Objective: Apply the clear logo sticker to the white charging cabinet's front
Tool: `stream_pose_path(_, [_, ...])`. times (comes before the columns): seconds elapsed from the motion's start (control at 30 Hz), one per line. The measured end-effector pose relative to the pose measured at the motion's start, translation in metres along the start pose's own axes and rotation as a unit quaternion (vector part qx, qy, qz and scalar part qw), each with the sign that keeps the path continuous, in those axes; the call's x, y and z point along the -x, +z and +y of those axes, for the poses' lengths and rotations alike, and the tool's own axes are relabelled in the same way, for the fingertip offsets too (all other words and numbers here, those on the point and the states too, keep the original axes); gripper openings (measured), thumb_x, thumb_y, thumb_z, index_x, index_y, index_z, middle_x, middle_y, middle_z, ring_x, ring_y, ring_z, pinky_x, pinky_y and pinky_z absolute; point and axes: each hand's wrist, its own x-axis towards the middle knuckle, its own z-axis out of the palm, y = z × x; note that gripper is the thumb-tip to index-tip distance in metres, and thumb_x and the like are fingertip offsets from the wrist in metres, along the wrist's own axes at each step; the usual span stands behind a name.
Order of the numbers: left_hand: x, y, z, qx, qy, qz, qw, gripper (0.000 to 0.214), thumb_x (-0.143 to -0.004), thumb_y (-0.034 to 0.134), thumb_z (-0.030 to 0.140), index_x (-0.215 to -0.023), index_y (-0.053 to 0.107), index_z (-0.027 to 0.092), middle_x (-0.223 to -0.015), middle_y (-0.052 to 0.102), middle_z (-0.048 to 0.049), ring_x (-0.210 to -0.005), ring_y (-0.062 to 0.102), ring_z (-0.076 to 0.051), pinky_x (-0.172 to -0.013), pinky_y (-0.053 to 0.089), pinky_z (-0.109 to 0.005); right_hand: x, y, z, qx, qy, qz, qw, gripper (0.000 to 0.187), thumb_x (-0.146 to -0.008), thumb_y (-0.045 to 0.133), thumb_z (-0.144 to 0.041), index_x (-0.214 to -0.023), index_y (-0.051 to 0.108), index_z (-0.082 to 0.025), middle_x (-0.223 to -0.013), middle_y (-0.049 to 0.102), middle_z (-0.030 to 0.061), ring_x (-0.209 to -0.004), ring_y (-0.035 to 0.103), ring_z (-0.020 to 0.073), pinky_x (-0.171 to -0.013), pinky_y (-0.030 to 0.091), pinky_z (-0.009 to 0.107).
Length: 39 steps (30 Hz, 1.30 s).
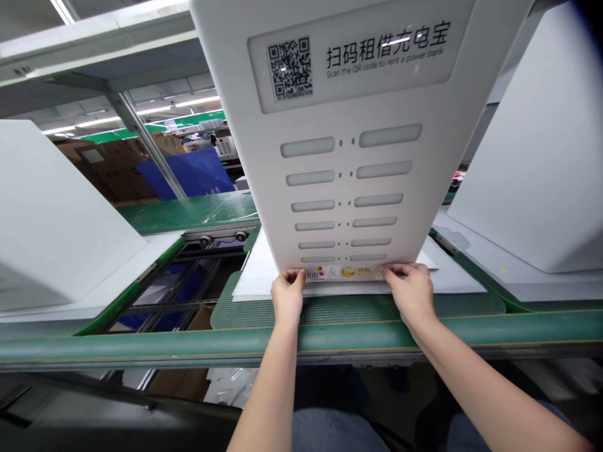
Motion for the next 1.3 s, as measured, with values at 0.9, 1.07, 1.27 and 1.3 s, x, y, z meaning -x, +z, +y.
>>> stream_pose_path(0.9, [-0.001, 0.003, -0.001, -0.027, 0.003, 0.018, 0.999, 0.028, -0.068, 0.059, 0.040, -0.072, 0.063, 0.013, -0.072, 0.065, -0.0072, -0.068, 0.058, -0.019, -0.066, 0.041, -0.028, 0.001, -0.001, -0.005, -0.007, 0.004, 0.001, 1.000, 0.031, -0.059, 0.059, -0.040, -0.072, 0.069, -0.013, -0.086, 0.048, 0.0079, -0.082, 0.048, 0.0196, -0.090, 0.037, 0.036])
stream_pose_path(1.07, [0.007, 0.001, 0.009, -0.059, 0.009, 0.025, 0.998, 0.023, -0.071, 0.060, 0.037, -0.072, 0.062, 0.014, -0.072, 0.064, -0.0063, -0.069, 0.058, -0.019, -0.065, 0.040, -0.028, -0.004, -0.006, -0.001, 0.005, 0.020, -0.011, 1.000, 0.035, -0.058, 0.059, -0.046, -0.067, 0.067, -0.013, -0.078, 0.050, 0.0085, -0.074, 0.048, 0.0200, -0.085, 0.038, 0.040])
stream_pose_path(1.27, [0.009, -0.002, 0.017, -0.098, 0.015, 0.085, 0.991, 0.023, -0.065, 0.067, 0.034, -0.066, 0.052, 0.016, -0.067, 0.058, -0.0020, -0.063, 0.052, -0.015, -0.063, 0.038, -0.026, 0.014, -0.012, -0.012, -0.004, -0.045, -0.072, 0.996, 0.038, -0.063, 0.055, -0.050, -0.068, 0.059, -0.013, -0.080, 0.053, 0.0110, -0.075, 0.049, 0.0210, -0.082, 0.040, 0.042])
stream_pose_path(1.3, [0.008, -0.002, 0.017, -0.102, 0.014, 0.090, 0.991, 0.024, -0.065, 0.068, 0.033, -0.064, 0.050, 0.017, -0.065, 0.057, -0.0012, -0.062, 0.052, -0.015, -0.062, 0.037, -0.026, 0.023, -0.007, -0.021, -0.015, -0.080, -0.112, 0.990, 0.036, -0.066, 0.053, -0.049, -0.069, 0.059, -0.013, -0.082, 0.055, 0.0107, -0.077, 0.050, 0.0204, -0.082, 0.041, 0.039])
